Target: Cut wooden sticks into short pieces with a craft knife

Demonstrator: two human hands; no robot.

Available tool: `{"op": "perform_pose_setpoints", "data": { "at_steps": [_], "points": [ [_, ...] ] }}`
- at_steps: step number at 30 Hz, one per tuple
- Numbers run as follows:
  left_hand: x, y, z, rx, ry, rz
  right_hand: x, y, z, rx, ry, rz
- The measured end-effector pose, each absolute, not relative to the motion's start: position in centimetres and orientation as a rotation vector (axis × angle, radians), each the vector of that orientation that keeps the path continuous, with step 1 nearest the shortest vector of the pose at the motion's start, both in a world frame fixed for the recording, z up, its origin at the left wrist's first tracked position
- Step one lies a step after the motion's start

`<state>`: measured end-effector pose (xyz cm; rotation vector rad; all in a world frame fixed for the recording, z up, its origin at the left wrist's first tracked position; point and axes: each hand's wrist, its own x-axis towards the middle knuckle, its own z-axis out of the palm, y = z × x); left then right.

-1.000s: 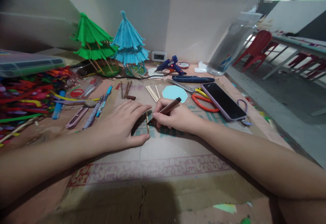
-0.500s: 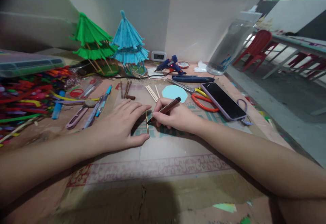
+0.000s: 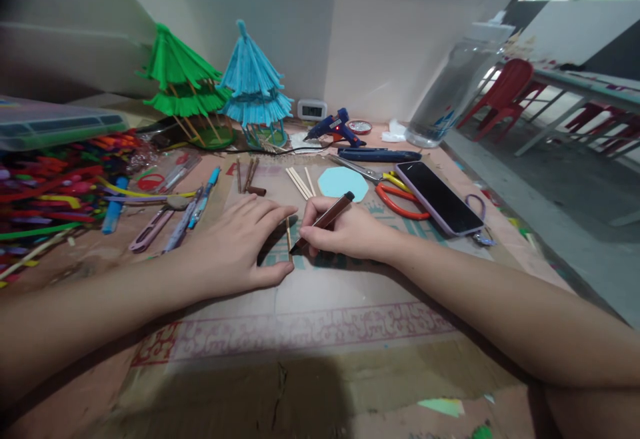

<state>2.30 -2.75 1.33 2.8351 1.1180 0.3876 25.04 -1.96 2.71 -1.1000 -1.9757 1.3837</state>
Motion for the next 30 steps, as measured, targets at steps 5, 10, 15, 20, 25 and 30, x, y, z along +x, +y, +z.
{"op": "perform_pose_setpoints", "data": {
  "at_steps": [5,10,15,20,25,30],
  "points": [
    [2.27,-2.74,1.31,2.845,1.125,0.369,24.9,-2.04,2.84,-1.188,-1.95,1.31],
    [2.3,-2.75,1.3,2.841,1.125,0.369,24.91,-2.0,2.88,-1.111,-1.979,1.374],
    [2.27,-2.79,1.31,2.845,1.123,0.365,24.93,-2.08,2.84,-1.162,-1.965,1.318],
    [2.2,-2.83,1.42,2.852,1.121,0.35,24.83,-2.18,2.85,-1.206,-1.958,1.285],
    [2.19,-2.83,1.44,2.84,1.124,0.354,24.88,-2.16,2.95,-1.125,-1.993,1.323],
    [2.17,-2.8,1.42,2.843,1.108,0.358,24.74,-2.08,2.81,-1.174,-1.936,1.268]
  ]
}}
